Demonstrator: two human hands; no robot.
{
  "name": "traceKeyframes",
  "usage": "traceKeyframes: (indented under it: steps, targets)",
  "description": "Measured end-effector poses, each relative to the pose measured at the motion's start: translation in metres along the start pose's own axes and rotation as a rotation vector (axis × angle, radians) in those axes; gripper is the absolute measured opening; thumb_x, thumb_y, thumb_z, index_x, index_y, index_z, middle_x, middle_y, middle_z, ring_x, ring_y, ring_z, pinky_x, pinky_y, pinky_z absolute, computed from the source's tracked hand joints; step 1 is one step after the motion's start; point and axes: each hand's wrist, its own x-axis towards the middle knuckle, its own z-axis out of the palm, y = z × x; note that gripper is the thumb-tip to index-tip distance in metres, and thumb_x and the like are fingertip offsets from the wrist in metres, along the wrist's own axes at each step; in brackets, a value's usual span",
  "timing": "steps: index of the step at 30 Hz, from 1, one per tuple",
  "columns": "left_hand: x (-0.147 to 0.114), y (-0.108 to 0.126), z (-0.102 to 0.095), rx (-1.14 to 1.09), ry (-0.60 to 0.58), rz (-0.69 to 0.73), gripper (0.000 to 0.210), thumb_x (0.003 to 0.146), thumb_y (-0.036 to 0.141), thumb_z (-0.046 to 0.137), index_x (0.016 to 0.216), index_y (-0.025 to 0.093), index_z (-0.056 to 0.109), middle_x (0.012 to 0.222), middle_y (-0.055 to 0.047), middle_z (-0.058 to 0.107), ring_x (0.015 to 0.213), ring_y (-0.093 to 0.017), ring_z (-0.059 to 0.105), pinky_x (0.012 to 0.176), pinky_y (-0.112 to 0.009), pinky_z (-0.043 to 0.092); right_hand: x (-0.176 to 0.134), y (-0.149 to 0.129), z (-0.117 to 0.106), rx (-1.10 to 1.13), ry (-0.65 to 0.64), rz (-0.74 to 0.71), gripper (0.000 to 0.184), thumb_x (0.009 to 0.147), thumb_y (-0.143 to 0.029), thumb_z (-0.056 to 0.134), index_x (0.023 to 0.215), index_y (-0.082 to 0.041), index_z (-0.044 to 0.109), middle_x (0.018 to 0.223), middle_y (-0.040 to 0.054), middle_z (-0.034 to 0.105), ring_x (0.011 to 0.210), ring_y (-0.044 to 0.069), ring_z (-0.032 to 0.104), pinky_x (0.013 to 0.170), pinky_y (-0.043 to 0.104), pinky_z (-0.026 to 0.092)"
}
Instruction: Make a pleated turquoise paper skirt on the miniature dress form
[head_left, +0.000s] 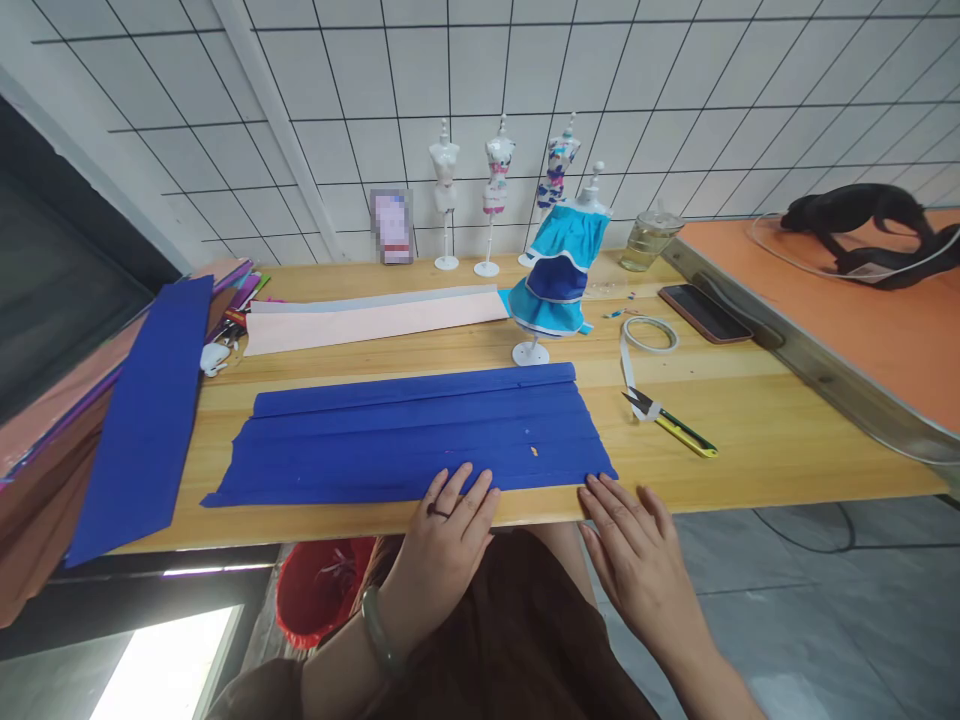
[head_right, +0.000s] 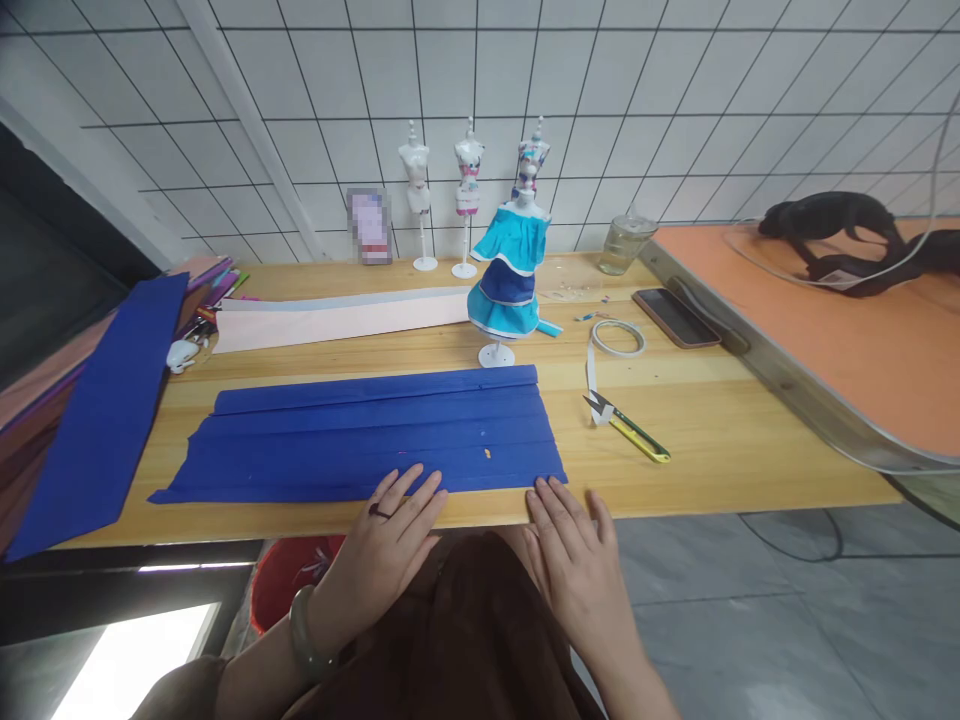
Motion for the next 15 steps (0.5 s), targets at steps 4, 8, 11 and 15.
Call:
traceKeyframes:
  steps: [4, 8, 11, 15]
  targets:
    - [0.001, -0.001, -0.001, -0.006, -0.008, 0.007, 0.037, 0.093, 0.027, 0.047, 0.129, 0.019, 0.051, 0.139, -0.003, 0.051, 0.129, -0.027, 0.043, 0.107, -0.048, 0.036, 0.000, 0.000, -0.001, -0.016, 0.015, 0.038, 0.039, 0.091, -0.019, 0.049, 0.130, -0.012, 0.050, 0.123, 0.0144, 0.063, 0.120, 0.027, 0.054, 0.107, 0.052, 0.028]
    - [0.001, -0.001, 0.001, 0.005, 0.009, 0.011, 0.036, 0.093, 0.026, 0.048, 0.128, 0.019, 0.052, 0.139, -0.002, 0.051, 0.129, -0.026, 0.044, 0.108, -0.048, 0.036, 0.013, -0.018, 0.002, 0.024, -0.043, -0.040, 0.041, 0.093, -0.023, 0.047, 0.133, -0.013, 0.047, 0.129, 0.0130, 0.059, 0.127, 0.027, 0.047, 0.110, 0.056, 0.021]
    - [0.000, -0.001, 0.003, 0.015, 0.034, 0.015, 0.036, 0.092, 0.025, 0.049, 0.128, 0.019, 0.052, 0.137, -0.003, 0.053, 0.129, -0.026, 0.044, 0.107, -0.047, 0.036, 0.017, -0.025, 0.005, 0.043, -0.077, -0.073, 0.041, 0.094, -0.024, 0.045, 0.133, -0.013, 0.046, 0.131, 0.0125, 0.058, 0.128, 0.026, 0.046, 0.111, 0.057, 0.019]
    - [0.000, -0.001, 0.005, 0.035, 0.042, 0.019, 0.036, 0.092, 0.025, 0.049, 0.127, 0.019, 0.053, 0.136, -0.004, 0.054, 0.128, -0.026, 0.046, 0.106, -0.047, 0.037, 0.005, -0.009, 0.003, 0.007, -0.048, -0.001, 0.042, 0.093, -0.023, 0.045, 0.134, -0.012, 0.045, 0.128, 0.0142, 0.060, 0.126, 0.027, 0.049, 0.109, 0.056, 0.023]
